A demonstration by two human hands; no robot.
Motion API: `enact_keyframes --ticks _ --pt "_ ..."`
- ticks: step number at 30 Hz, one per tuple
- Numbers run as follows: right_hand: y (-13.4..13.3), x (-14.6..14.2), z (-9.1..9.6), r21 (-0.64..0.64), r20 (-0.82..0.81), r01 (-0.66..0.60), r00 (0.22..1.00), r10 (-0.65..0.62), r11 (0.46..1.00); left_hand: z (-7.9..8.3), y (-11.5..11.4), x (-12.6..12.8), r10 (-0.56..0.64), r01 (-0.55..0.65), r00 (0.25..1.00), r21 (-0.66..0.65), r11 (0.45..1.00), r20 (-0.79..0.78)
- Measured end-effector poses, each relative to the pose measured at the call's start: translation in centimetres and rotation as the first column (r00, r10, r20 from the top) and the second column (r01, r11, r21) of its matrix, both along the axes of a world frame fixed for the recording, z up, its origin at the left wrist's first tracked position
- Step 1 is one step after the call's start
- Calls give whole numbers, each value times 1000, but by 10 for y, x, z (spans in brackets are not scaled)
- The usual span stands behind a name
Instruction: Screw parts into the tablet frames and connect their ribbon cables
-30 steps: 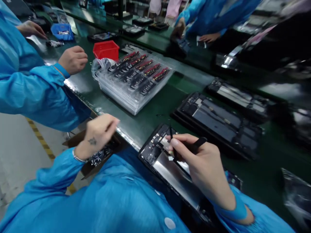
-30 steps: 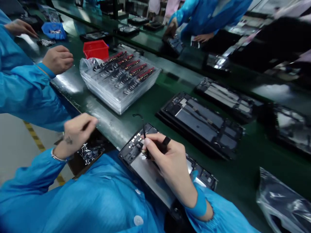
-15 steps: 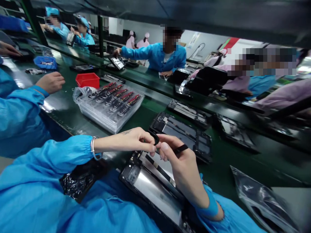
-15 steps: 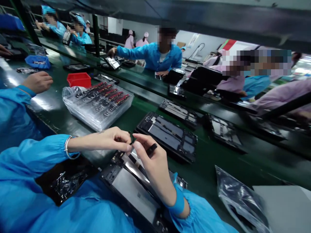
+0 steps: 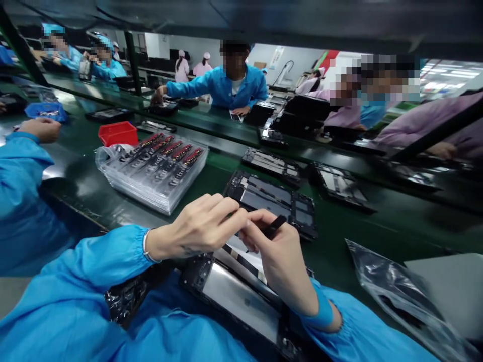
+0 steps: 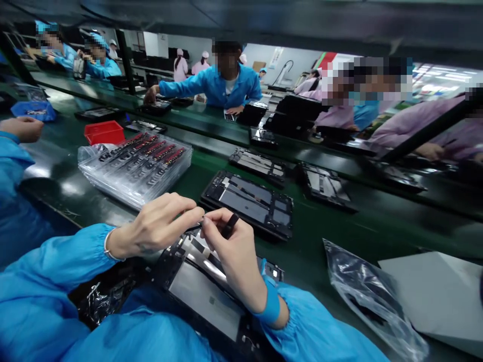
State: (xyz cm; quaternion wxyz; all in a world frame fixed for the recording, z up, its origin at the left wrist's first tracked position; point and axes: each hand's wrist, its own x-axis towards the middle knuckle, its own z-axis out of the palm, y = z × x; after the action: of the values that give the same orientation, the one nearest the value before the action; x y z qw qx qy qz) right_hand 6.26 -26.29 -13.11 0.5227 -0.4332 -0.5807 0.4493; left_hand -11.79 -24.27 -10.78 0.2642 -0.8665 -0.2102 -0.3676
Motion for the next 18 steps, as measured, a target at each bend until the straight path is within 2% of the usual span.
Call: enact_keyframes --ticks 7,14,16,18 --pt "-4 0 4 65 47 35 998 -38 997 -1 -3 0 85 -84 996 29 996 -20" --pt "-11 0 9 126 152 4 988 -23 992 2 -9 4 54 -54 998 2 999 -31" --pt "-15 0 8 150 217 -4 976 -29 989 1 -12 -4 27 -24 999 -56 998 41" --pt "-19 1 5 172 289 -3 956 -48 985 -5 -18 -25 90 -38 975 -243 969 205"
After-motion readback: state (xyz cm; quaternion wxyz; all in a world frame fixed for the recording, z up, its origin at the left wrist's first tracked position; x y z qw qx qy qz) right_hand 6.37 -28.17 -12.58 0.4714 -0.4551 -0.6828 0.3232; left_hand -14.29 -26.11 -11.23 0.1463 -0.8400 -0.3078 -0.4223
